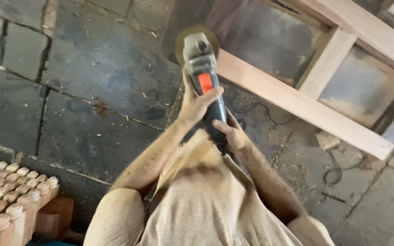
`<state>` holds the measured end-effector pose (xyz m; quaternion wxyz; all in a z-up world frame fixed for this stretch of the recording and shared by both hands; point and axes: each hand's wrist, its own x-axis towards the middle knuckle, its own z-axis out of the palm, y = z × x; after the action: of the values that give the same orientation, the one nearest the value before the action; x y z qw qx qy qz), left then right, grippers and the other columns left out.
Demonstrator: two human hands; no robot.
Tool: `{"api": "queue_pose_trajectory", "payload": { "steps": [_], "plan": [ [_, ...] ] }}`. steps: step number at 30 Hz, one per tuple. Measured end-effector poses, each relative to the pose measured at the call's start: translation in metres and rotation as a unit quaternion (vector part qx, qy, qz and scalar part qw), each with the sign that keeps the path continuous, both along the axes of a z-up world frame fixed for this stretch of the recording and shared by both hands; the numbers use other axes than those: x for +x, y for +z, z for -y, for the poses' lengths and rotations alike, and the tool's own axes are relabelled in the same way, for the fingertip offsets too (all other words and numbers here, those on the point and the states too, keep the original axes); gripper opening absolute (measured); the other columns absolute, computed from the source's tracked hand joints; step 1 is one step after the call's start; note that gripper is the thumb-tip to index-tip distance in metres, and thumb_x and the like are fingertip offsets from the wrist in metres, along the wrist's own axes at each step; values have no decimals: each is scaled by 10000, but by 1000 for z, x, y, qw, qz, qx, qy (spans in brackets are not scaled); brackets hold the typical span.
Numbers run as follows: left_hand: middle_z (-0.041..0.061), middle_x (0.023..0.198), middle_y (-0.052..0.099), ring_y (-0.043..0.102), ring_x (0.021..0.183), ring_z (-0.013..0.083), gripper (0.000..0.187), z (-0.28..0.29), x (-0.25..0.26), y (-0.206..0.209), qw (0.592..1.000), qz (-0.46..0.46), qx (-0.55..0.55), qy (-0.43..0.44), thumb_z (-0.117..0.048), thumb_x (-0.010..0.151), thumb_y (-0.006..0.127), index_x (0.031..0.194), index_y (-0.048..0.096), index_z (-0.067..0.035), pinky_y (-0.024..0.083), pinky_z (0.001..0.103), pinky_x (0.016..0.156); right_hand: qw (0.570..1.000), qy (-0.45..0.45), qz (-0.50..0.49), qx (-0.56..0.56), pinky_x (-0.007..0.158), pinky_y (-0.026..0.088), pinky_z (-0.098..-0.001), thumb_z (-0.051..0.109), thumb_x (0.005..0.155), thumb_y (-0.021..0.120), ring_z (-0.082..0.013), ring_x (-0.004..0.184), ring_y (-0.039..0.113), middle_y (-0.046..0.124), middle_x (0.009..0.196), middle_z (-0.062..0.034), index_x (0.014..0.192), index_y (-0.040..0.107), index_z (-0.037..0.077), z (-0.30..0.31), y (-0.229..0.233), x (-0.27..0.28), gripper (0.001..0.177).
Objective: The person uses an angle grinder with a sanding disc to smooth the surface of a wooden frame resting on a metal table. They move the tool along the edges and flat surfaces of the frame, generating wood dust.
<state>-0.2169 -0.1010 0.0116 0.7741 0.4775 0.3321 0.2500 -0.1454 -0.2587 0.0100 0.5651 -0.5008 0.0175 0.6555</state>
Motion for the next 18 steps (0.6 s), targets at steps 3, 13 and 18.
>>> {"api": "queue_pose_trajectory", "payload": {
  "steps": [3, 13, 18],
  "plan": [
    [155, 1306, 558, 649, 1117, 215, 1173, -7, 0, -8, 999, -12, 32, -28, -155, 874, 864, 1628, -32, -74, 609, 351, 937, 1000, -18, -16, 0, 584, 584, -360, 273, 832, 722, -237, 706, 676, 668, 958, -172, 1546, 315, 164, -3, 1, -1, 828],
    [154, 1244, 572, 708, 997, 242, 1361, 42, 32, 9, 989, -74, -96, -84, -200, 757, 834, 1552, -271, -176, 674, 407, 810, 998, -67, -11, -1, 578, 573, -365, 276, 861, 725, -248, 685, 662, 668, 969, -184, 1424, 420, 71, 57, -7, 15, 672],
    [210, 1311, 505, 648, 1092, 284, 1365, 71, 57, 4, 993, 9, -55, -107, -220, 781, 855, 1603, -229, -105, 653, 444, 853, 991, -121, -41, 34, 644, 592, -369, 257, 907, 706, -258, 762, 684, 664, 995, -184, 1328, 493, 14, 93, -7, 25, 530]
  ]
}}
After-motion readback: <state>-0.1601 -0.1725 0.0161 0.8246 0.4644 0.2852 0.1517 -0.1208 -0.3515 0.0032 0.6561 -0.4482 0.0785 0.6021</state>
